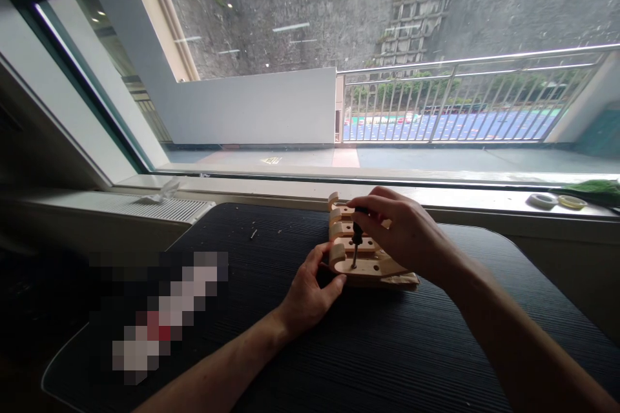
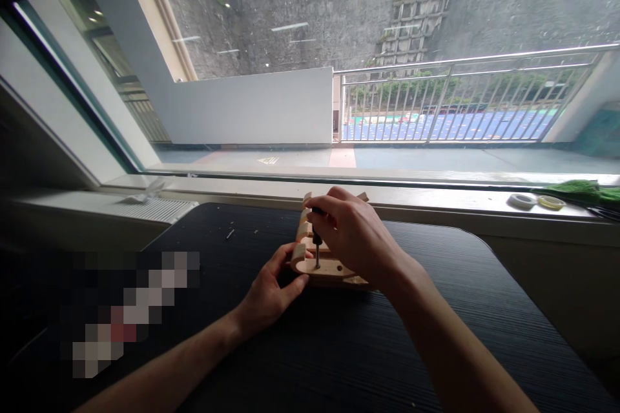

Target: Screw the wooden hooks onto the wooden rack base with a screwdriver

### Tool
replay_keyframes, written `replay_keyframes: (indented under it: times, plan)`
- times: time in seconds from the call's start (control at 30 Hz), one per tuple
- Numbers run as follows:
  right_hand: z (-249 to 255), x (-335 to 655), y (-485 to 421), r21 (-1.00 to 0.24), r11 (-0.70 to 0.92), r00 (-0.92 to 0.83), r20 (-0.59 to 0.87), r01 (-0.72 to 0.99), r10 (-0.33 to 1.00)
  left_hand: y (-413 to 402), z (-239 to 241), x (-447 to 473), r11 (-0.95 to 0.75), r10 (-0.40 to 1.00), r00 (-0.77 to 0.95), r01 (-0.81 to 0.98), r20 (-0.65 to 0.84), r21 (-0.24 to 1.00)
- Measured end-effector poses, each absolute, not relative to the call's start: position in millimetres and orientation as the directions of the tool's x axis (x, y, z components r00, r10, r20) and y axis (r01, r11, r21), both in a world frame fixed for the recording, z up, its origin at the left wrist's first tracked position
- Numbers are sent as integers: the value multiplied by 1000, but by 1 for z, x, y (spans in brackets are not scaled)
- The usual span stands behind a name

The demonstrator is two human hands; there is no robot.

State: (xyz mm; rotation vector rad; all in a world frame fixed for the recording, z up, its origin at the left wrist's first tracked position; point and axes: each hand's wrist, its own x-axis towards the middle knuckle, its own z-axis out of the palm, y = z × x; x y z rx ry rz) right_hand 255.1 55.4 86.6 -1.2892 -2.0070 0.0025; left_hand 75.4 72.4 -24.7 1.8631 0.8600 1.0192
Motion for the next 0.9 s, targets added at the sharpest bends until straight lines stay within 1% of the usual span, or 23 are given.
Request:
replay_keyframes:
  times: [0.23, 0.43, 0.73, 0.9]
  plan:
    - [90, 259, 51, -425, 551, -293, 533, 718, 794, 73, -25, 75, -421, 841, 441, 171, 313, 891]
    - [90, 260, 52, -444, 519, -270, 510, 731, 816, 72, -25, 75, -407, 839, 451, 147, 305, 902]
    - [91, 262, 54, -436, 510, -253, 523, 741, 814, 73, -25, 75, -413, 846, 438, 179, 304, 893]
    - [88, 260, 53, -437, 508, -227, 550, 743, 804, 73, -25, 75, -410, 845, 438, 165, 306, 897]
